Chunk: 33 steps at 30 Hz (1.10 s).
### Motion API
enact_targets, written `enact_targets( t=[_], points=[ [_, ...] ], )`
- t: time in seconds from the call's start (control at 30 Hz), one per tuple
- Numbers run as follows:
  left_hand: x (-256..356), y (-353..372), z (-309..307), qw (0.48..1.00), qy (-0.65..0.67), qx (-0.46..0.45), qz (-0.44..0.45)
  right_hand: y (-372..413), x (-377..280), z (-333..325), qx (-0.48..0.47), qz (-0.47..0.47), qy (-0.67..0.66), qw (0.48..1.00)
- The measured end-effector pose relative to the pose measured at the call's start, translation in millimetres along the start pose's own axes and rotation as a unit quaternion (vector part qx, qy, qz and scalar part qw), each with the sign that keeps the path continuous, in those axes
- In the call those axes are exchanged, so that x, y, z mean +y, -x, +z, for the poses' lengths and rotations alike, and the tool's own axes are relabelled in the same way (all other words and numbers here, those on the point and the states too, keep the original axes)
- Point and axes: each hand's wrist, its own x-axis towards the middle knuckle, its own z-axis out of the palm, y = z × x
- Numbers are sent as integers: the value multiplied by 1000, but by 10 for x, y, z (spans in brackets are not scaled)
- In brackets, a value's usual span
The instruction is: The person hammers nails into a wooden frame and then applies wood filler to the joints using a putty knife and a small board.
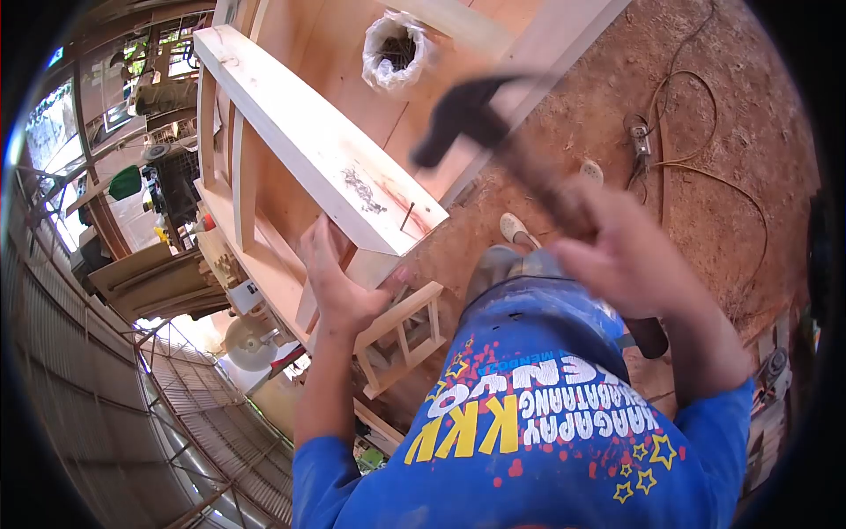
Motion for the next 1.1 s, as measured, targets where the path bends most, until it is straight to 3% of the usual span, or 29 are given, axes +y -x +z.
enact_targets(
  t=[0.07, 0.13, 0.17, 0.23, 0.33, 0.4, 0.47, 0.57, 0.67, 0.73, 0.8, 0.87, 0.93, 1.0, 1.03, 1.07, 1.1],
  points=[
    [4, 81, -10, 1000, 9, 14, -7, -3, -363, -253, 94, 193, -53, 975],
    [-29, 54, 41, 998, 16, 54, 4, -72, -240, -403, 177, 41, -204, 962],
    [-35, 79, 34, 999, 11, 50, 4, -121, -212, -350, 217, 25, -207, 954],
    [-42, 54, 24, 999, 3, 52, 10, -26, -43, -162, 164, 106, -131, 972],
    [-102, 79, 57, 998, 38, 55, 21, 157, 91, 158, -97, 69, 114, 986],
    [-95, 34, 93, 997, 38, 63, 20, 80, -57, 2, -3, 128, 1, 992],
    [-84, 100, 34, 999, 34, 43, 3, -6, -295, -177, 137, 175, -143, 964],
    [-95, 105, 17, 999, 32, 11, -12, -7, -134, -378, 234, 51, -213, 947],
    [-88, 123, 14, 999, 18, 30, -5, 185, 182, 156, 49, 67, 65, 994],
    [-110, 113, 55, 997, 46, 57, 14, 231, 226, 355, -12, -5, 140, 990],
    [-135, 65, 120, 995, 71, 64, 13, 122, -4, 122, 86, 74, 20, 993],
    [-137, 109, 64, 997, 69, 43, 0, 2, -352, -159, 206, 132, -124, 962],
    [-106, 127, 29, 998, 52, 18, -19, -9, -259, -306, 249, 53, -188, 949],
    [-113, 111, 37, 998, 48, 33, -2, -28, -40, -112, 242, 50, -180, 952],
    [-106, 121, 30, 997, 58, 43, -7, 26, -1, 65, 124, 86, -22, 988],
    [-98, 127, 22, 996, 69, 52, -11, 76, 37, 238, 2, 82, 141, 987],
    [-66, 172, 35, 993, 99, 57, -29, 109, 4, 271, -172, 99, 188, 962]
  ],
)
